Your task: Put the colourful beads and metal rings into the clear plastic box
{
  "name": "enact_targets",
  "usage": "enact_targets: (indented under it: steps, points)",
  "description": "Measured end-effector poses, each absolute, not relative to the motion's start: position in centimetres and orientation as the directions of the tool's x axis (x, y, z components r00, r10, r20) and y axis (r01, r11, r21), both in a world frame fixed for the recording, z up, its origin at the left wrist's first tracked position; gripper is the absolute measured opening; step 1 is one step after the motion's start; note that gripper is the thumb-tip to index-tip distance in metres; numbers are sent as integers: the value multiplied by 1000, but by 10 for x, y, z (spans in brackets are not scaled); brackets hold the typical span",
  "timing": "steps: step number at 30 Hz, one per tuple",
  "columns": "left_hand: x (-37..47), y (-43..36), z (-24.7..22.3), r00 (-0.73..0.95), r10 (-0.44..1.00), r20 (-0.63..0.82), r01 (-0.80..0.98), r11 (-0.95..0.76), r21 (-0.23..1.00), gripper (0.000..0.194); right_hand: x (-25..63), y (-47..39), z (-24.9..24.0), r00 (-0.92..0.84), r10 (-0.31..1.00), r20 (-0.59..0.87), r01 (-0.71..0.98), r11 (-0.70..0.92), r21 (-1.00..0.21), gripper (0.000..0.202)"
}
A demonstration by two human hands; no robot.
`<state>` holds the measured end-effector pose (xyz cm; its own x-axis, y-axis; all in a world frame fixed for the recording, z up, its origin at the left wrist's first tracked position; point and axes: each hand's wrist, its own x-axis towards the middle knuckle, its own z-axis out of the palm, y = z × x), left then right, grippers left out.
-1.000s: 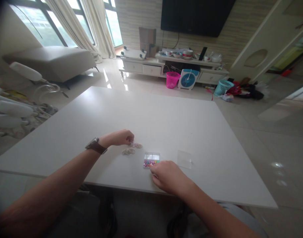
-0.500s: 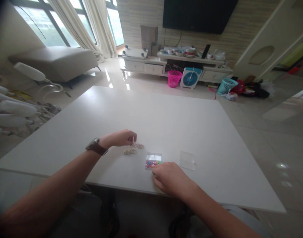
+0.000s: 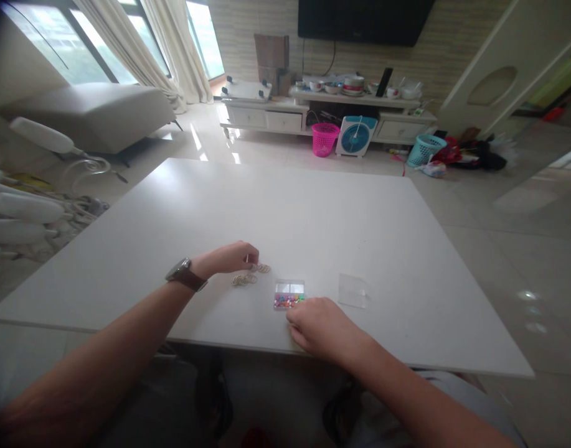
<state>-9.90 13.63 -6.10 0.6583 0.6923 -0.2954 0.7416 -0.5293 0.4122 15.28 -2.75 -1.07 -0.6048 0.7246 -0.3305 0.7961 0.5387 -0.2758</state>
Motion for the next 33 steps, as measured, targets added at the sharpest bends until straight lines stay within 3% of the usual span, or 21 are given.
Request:
enact_targets:
  steps: [21,29,33]
  points:
    - [-104,141,-53,631,704,-327,769,-510,385,9,152,-30,-7,-607,723,-329,794,534,-292,14]
    - [-100,142,-68,631,706,-321,769,-515,379,18,151,-30,-8,-610,720,-330,791,529,-307,15]
    - [-100,143,-71,648,689,-326,758,-537,371,13,150,-29,-10,-616,722,-315,786,537,-308,14]
